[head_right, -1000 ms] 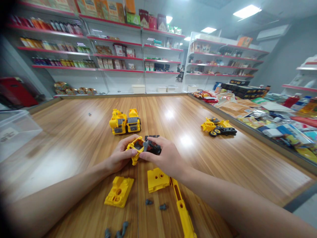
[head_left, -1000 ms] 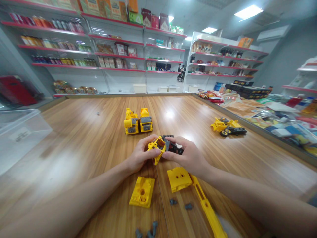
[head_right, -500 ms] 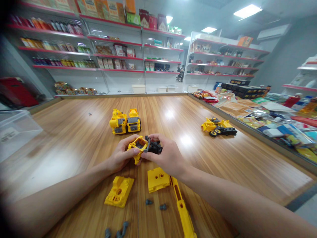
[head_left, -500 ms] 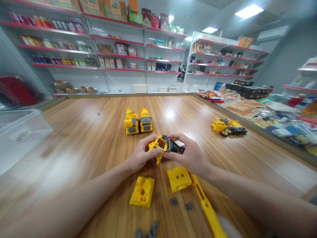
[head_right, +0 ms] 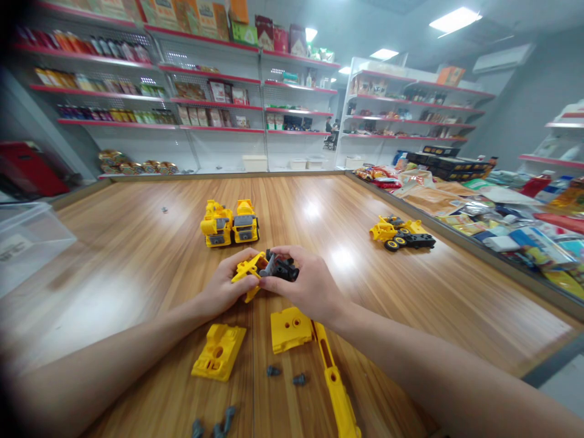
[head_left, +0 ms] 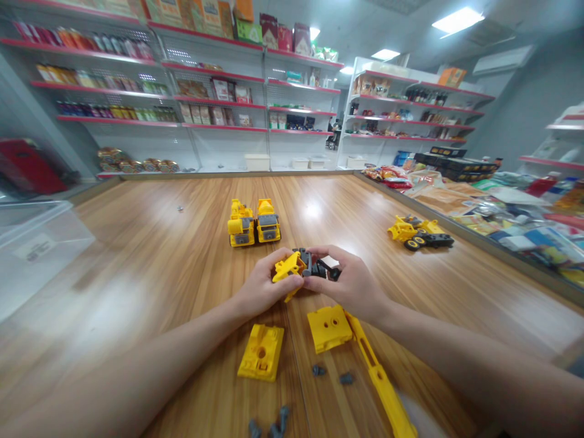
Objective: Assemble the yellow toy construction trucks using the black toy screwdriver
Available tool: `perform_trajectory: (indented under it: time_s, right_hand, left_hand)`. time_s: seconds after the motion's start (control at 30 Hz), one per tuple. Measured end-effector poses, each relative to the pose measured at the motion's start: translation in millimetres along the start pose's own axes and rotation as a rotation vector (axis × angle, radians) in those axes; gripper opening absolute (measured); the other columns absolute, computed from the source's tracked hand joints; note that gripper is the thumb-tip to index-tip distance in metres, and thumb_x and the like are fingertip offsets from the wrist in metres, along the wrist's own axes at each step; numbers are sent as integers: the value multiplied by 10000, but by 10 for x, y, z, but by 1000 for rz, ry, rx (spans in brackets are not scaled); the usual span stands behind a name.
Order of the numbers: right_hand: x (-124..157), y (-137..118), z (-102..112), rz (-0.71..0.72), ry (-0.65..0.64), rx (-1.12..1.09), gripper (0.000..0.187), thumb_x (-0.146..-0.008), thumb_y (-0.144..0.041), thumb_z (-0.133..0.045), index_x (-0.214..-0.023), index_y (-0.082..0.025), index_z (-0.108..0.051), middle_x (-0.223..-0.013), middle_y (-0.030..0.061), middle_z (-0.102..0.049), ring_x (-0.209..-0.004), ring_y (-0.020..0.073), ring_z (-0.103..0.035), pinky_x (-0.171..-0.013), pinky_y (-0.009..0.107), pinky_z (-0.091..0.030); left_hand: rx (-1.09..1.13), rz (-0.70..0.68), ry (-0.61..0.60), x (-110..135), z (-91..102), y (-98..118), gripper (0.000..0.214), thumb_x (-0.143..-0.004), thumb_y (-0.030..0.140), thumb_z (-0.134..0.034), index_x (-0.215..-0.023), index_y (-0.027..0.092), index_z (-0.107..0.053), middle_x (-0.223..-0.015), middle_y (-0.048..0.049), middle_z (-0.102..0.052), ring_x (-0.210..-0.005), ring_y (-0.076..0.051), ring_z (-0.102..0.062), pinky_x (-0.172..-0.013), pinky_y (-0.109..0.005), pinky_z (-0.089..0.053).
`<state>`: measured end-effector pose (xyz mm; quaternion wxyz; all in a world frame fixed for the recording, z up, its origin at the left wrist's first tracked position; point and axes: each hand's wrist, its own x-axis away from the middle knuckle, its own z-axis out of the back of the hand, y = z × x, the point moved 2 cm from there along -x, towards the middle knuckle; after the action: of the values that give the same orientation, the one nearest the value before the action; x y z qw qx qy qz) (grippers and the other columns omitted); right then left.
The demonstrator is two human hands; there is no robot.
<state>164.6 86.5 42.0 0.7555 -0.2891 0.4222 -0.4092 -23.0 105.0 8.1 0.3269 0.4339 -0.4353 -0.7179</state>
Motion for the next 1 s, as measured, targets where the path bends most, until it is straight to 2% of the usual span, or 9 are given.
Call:
perform_trajectory:
  time_s: [0.23, 0.43, 0.77, 1.0]
  right_hand:
    - [9, -14, -9, 12, -45, 61, 461, -744, -318, -760, -1169, -201, -625, -1067, 46, -686, -952, 191, -650, -839, 310, -518]
    - [13, -15, -20, 29, -60, 54, 454, -735, -312, -766, -1152, -201, -626, -1058, 34, -687, -915, 174, -649, -803, 284, -510]
    - [51, -20, -41, 59, -34, 54, 446, -706, -345, -796, -1105, -208, -650, -956, 22, -704, -763, 145, -638, -694, 260, -507]
    - [55, -52, -48, 162, -22, 72, 406, -697, -294, -807, -1064, -202, -660, -968, 11, -695, -823, 146, -636, -735, 253, -495]
  left_hand:
    - [-296, -115, 16, 18, 3, 66, 309, -780, 391, -678, -976, 167, -593, -757, 7, -565, -653, -134, -486, -590, -230, -350]
    - [-423, -203, 10, 35, 19, 60, 280, -793, 377, -655, -960, 163, -587, -739, 5, -544, -651, -137, -485, -604, -239, -339]
    - [-443, -262, -43, 43, 48, 68, 302, -811, 394, -624, -979, 149, -576, -765, -2, -537, -654, -129, -473, -608, -248, -351]
    - [-429, -344, -68, 49, 58, 56, 301, -817, 377, -613, -1005, 146, -571, -755, 4, -519, -630, -118, -461, -579, -238, -347]
